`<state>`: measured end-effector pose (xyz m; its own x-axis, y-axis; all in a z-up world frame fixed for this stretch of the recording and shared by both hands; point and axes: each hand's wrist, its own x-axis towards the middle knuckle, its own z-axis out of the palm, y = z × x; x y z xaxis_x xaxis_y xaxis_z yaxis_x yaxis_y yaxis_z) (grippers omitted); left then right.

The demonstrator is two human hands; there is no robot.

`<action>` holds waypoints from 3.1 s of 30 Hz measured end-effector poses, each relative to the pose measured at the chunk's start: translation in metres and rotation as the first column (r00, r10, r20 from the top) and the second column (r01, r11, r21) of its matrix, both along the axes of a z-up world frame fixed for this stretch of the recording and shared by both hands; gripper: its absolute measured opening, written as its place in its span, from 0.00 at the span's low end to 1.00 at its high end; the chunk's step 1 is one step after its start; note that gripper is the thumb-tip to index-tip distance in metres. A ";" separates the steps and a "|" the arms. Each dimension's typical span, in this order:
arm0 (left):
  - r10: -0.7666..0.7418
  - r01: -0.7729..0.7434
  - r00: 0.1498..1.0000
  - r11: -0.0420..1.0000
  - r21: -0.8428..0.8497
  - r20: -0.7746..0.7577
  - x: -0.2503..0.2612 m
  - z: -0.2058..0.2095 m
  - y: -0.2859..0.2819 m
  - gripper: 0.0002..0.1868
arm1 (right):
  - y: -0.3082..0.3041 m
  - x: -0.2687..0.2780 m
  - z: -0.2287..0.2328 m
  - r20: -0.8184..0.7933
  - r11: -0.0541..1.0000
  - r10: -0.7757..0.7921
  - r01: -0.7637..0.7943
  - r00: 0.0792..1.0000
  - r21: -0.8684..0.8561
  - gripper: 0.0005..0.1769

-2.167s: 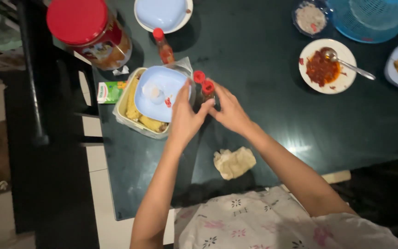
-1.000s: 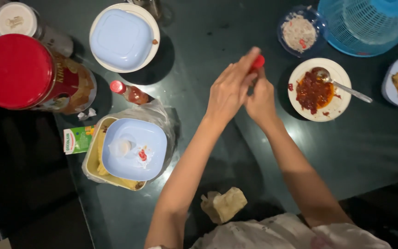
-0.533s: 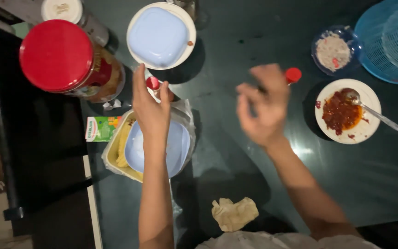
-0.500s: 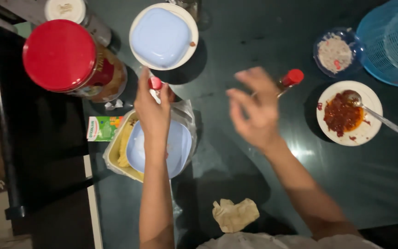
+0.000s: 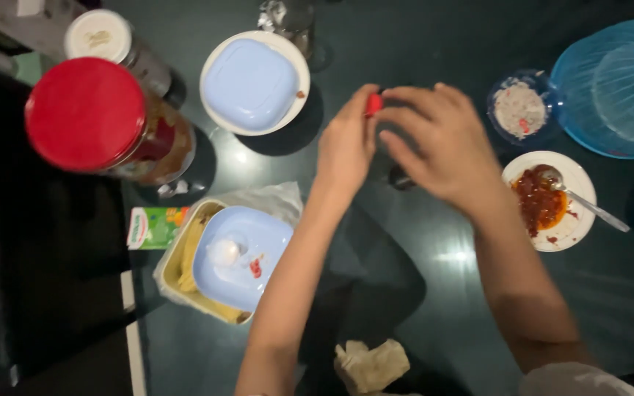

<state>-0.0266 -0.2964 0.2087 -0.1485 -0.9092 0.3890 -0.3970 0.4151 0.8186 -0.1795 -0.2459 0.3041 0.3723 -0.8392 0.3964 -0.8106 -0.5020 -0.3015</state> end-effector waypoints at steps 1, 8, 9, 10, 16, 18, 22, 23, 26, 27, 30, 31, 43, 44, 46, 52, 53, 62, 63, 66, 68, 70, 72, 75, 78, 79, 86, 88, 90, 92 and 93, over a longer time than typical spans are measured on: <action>-0.008 0.008 1.000 1.000 -0.002 -0.004 -0.014 -0.004 -0.006 0.18 | -0.003 -0.010 0.003 -0.004 1.000 -0.008 0.008 1.000 -0.002 0.16; -0.150 0.150 0.989 0.977 0.149 -0.013 -0.081 -0.030 -0.029 0.19 | -0.051 -0.069 -0.004 0.071 0.997 -0.017 0.011 0.997 0.077 0.15; -0.169 0.171 0.985 0.969 0.179 -0.023 -0.087 -0.041 -0.033 0.17 | -0.064 -0.073 -0.008 0.109 0.993 -0.004 -0.009 0.994 0.118 0.15; -0.166 0.168 0.986 0.970 0.175 -0.023 -0.090 -0.048 -0.034 0.17 | -0.079 -0.077 -0.018 0.108 0.993 0.000 -0.012 0.994 0.115 0.15; -0.202 0.194 0.979 0.939 0.284 -0.003 -0.059 0.015 -0.054 0.15 | -0.171 -0.071 -0.073 0.188 0.951 0.200 -0.237 0.962 0.200 0.19; -0.100 0.095 0.995 0.977 0.191 0.016 -0.036 0.015 -0.076 0.21 | -0.200 -0.067 -0.096 0.222 0.930 0.184 -0.242 0.958 0.276 0.20; 0.339 -0.282 0.832 0.940 -0.191 0.440 -0.002 -0.039 -0.151 0.32 | -0.249 -0.051 -0.140 0.310 0.876 0.097 -0.229 0.946 0.425 0.23; 0.423 -0.363 0.723 0.905 -0.221 0.546 0.004 -0.051 -0.171 0.44 | -0.258 -0.045 -0.147 0.274 0.869 0.114 -0.229 0.955 0.439 0.24; 0.410 -0.451 0.608 0.883 -0.128 0.680 0.012 -0.052 -0.209 0.61 | -0.277 -0.028 -0.153 0.213 0.854 0.151 -0.236 0.965 0.464 0.27; 0.316 -0.463 0.630 0.886 0.017 0.710 0.013 -0.048 -0.216 0.65 | -0.280 -0.023 -0.155 0.184 0.843 0.167 -0.237 0.969 0.483 0.28; 0.260 -0.472 0.572 0.880 0.053 0.778 0.009 -0.054 -0.232 0.59 | -0.292 -0.018 -0.159 0.166 0.816 0.160 -0.225 0.973 0.533 0.31; 0.255 -0.472 0.571 0.879 0.059 0.780 0.008 -0.058 -0.234 0.59 | -0.295 -0.019 -0.161 0.167 0.812 0.159 -0.225 0.973 0.539 0.31; 0.235 -0.252 0.720 0.965 -0.070 0.653 -0.085 -0.064 -0.205 0.43 | -0.270 -0.101 -0.157 0.095 0.734 0.064 -0.112 0.993 0.670 0.46; 0.210 -0.228 0.729 0.972 -0.058 0.652 -0.094 -0.062 -0.200 0.44 | -0.266 -0.113 -0.157 0.020 0.728 0.049 -0.050 0.999 0.684 0.48; 0.175 -0.194 0.741 0.980 -0.042 0.648 -0.114 -0.062 -0.193 0.45 | -0.254 -0.133 -0.156 -0.058 0.717 0.026 0.022 0.998 0.696 0.49; 0.047 -0.054 0.770 0.998 -0.008 0.636 -0.149 -0.065 -0.173 0.41 | -0.218 -0.161 -0.131 -0.272 0.633 -0.012 0.218 0.962 0.743 0.40; 0.023 -0.030 0.782 1.000 0.001 0.623 -0.150 -0.061 -0.171 0.40 | -0.216 -0.168 -0.136 -0.300 0.665 -0.019 0.236 0.954 0.709 0.45; -0.062 -0.066 0.566 0.991 0.120 0.822 -0.084 -0.081 -0.191 0.18 | -0.154 -0.109 -0.031 -0.471 0.698 -0.152 0.432 0.869 0.571 0.37; -0.098 -0.110 0.285 0.985 0.134 0.954 -0.071 -0.089 -0.195 0.16 | -0.146 -0.096 -0.012 -0.441 0.679 -0.158 0.421 0.883 0.601 0.36; -0.176 -0.205 -0.019 0.964 0.168 0.984 -0.042 -0.101 -0.201 0.18 | -0.135 -0.069 0.002 -0.344 0.777 -0.032 0.240 0.938 0.582 0.32; -0.191 -0.224 -0.121 0.961 0.160 0.974 -0.026 -0.103 -0.200 0.21 | -0.132 -0.052 0.002 -0.294 0.849 0.062 0.105 0.954 0.518 0.33; -0.206 -0.243 -0.220 0.958 0.151 0.954 -0.014 -0.095 -0.191 0.25 | -0.129 -0.031 0.013 -0.254 0.897 0.162 -0.035 0.954 0.441 0.34; -0.244 -0.193 -0.340 0.963 0.187 0.908 -0.007 -0.079 -0.174 0.33 | -0.126 -0.006 0.033 -0.352 0.764 0.158 0.111 0.923 0.635 0.36; -0.247 -0.170 -0.364 0.965 0.197 0.898 0.002 -0.094 -0.169 0.34 | -0.126 0.006 0.025 -0.306 0.892 0.219 -0.063 0.926 0.448 0.34; -0.234 -0.193 -0.322 0.965 0.178 0.917 0.015 -0.095 -0.154 0.29 | -0.118 0.022 0.038 -0.380 0.885 0.211 -0.012 0.901 0.465 0.33; -0.233 -0.198 -0.322 0.964 0.175 0.918 0.022 -0.098 -0.151 0.29 | -0.115 0.024 0.037 -0.379 0.886 0.215 -0.017 0.900 0.463 0.33; -0.098 -0.023 -0.170 0.995 0.095 0.981 0.053 -0.100 -0.120 0.22 | -0.078 0.036 0.032 -0.291 0.908 0.254 -0.124 0.922 0.400 0.30; -0.017 0.028 -0.073 0.999 0.019 0.997 0.056 -0.102 -0.104 0.18 | -0.062 0.038 0.030 -0.253 0.902 0.273 -0.156 0.928 0.402 0.29; 0.141 0.044 0.310 0.986 -0.163 0.940 0.055 -0.092 -0.078 0.10 | -0.044 0.038 0.022 -0.191 0.888 0.300 -0.200 0.935 0.414 0.27; 0.132 0.030 0.441 0.986 -0.162 0.888 0.057 -0.060 -0.036 0.10 | -0.030 0.035 0.003 -0.161 0.894 0.327 -0.250 0.931 0.372 0.27; 0.124 0.018 0.567 0.986 -0.163 0.814 0.056 -0.044 -0.015 0.10 | -0.022 0.033 -0.007 -0.138 0.899 0.350 -0.291 0.926 0.326 0.26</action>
